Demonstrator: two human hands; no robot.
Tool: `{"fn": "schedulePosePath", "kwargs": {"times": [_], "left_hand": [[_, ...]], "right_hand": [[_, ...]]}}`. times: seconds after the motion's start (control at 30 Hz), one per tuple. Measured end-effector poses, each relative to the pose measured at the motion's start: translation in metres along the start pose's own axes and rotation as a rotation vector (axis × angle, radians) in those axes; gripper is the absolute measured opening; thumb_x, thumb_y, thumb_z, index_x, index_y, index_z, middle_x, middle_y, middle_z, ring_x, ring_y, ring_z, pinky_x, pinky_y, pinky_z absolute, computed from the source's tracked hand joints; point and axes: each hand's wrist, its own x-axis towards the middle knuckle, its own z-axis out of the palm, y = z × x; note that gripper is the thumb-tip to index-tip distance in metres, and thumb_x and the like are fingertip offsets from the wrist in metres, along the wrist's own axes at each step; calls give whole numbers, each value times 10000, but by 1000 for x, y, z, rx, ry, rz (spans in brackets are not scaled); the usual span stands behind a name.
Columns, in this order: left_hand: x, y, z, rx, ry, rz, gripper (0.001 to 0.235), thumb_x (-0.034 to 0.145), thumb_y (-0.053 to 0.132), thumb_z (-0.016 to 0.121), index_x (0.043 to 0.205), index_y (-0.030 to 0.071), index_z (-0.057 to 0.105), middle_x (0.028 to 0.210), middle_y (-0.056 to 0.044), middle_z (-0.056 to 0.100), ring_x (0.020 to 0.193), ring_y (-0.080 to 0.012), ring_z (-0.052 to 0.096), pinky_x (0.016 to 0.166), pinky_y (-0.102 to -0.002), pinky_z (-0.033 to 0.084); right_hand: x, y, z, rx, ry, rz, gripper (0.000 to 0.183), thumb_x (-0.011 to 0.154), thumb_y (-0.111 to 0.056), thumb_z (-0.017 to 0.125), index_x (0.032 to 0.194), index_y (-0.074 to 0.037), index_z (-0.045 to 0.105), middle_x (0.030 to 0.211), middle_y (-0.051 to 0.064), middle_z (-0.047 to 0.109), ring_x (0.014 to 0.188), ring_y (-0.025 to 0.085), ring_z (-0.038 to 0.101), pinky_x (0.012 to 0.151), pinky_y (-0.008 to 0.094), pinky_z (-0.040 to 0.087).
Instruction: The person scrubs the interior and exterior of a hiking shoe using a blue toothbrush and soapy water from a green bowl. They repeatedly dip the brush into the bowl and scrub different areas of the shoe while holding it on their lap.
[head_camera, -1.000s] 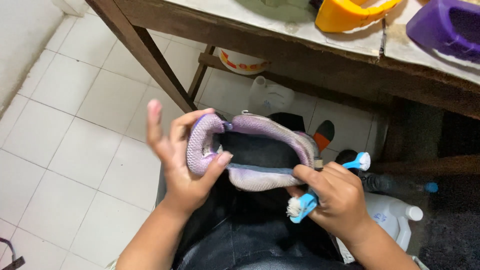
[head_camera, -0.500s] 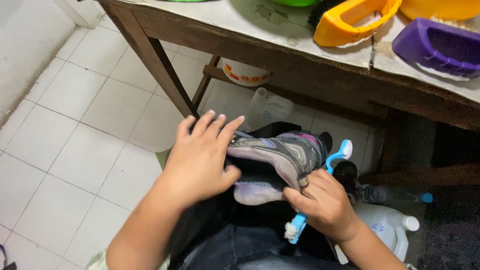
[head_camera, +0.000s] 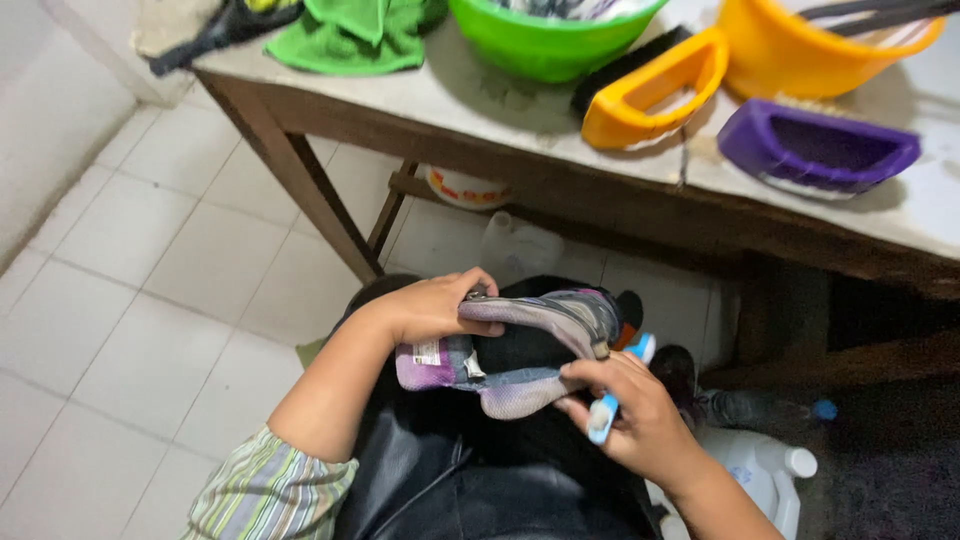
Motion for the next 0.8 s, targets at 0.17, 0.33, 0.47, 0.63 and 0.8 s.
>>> {"fn": "schedulePosePath", "kwargs": {"times": [0.17, 0.33, 0.47, 0.63, 0.8], "left_hand": [[-2, 3, -19, -149, -32, 67, 608, 837, 495, 573, 1368, 212, 479, 1368, 5, 581, 1211, -174, 578, 1010, -305, 386], [-16, 27, -64, -154, -117, 265, 719, 845, 407, 529, 1508, 157, 410, 1497, 1, 529, 1296, -153, 503, 1085, -309, 383], [-43, 60, -102, -118, -214, 140, 562, 806, 392, 556, 1284, 97, 553, 1179, -20, 602, 1009, -139, 546, 881, -288, 453], [-57, 73, -146, -69, -268, 235, 351, 839, 357, 586, 1019, 56, 591, 1043, 13, 574, 967, -116, 497, 862, -297, 445], [-70, 97, -187, -11, -280, 154, 492, 800, 307, 585, 1238, 86, 615, 1165, 1, 622, 1023, -127, 519, 922, -285, 431]], "right_hand": [[24, -57, -74, 496, 154, 109, 281, 917, -261, 654, 1151, -106, 670, 1078, 94, 653, 1013, 210, 665, 913, 340, 541], [59, -103, -174, 75, 57, -275, 238, 995, -355, 511, 1094, -187, 648, 1163, 67, 649, 1162, 214, 900, 990, 256, 822], [59, -17, -195, 52, 591, -229, 453, 1062, -619, 382, 941, -184, 412, 812, 53, 324, 798, 203, 440, 935, 364, 653], [160, -37, -217, 80, 577, -201, 411, 1051, -385, 497, 1092, 23, 496, 1122, 150, 526, 1112, 315, 629, 1095, 399, 602], [243, -58, -194, -431, 446, -332, 179, 992, -160, 727, 1124, -39, 742, 1119, 122, 761, 996, 266, 721, 899, 386, 524]]}}
